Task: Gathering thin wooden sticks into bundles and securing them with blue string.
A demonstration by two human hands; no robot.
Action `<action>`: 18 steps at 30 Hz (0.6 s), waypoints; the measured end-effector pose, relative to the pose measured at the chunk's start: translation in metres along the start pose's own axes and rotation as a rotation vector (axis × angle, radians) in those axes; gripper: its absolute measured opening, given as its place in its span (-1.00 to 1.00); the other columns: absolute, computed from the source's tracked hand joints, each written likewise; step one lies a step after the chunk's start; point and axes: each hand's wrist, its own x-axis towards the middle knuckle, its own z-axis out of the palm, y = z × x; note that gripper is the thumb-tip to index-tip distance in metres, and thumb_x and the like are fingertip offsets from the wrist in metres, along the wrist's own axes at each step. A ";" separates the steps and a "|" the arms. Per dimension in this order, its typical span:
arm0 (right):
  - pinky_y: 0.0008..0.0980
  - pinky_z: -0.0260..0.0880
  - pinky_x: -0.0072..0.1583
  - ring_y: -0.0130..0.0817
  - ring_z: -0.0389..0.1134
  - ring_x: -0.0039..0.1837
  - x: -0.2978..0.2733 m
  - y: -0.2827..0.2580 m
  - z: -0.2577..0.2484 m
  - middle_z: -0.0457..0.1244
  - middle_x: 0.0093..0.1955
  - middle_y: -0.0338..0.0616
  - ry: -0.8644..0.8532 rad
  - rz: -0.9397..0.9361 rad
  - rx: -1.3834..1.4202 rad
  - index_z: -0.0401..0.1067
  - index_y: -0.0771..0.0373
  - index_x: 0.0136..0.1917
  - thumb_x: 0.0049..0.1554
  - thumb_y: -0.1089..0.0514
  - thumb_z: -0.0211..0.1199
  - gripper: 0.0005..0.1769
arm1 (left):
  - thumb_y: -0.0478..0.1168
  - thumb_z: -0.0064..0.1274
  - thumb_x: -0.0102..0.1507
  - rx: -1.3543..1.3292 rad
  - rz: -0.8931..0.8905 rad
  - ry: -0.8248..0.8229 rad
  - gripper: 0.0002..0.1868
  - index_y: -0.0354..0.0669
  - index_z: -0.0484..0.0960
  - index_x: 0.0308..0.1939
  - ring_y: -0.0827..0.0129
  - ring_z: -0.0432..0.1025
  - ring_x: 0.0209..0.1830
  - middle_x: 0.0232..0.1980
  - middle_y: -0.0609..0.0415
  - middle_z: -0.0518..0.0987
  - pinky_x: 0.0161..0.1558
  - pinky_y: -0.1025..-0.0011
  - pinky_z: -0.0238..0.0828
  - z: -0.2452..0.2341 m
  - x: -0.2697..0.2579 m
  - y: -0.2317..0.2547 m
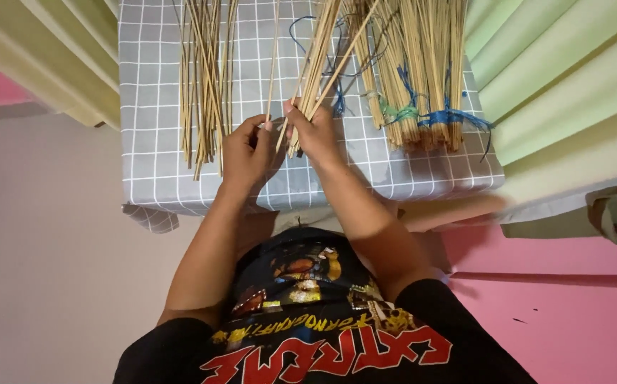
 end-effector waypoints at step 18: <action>-0.41 0.42 -0.40 -0.35 0.32 -0.48 0.004 -0.001 0.002 0.19 -0.48 -0.09 0.003 0.031 0.074 0.40 0.28 -0.25 0.18 0.18 0.25 -0.81 | -0.19 -0.04 0.38 0.930 -0.072 0.110 -0.74 -0.26 0.71 -0.18 -0.09 0.60 -0.37 -0.40 -0.09 0.62 -0.35 0.05 0.52 -0.054 0.013 -0.022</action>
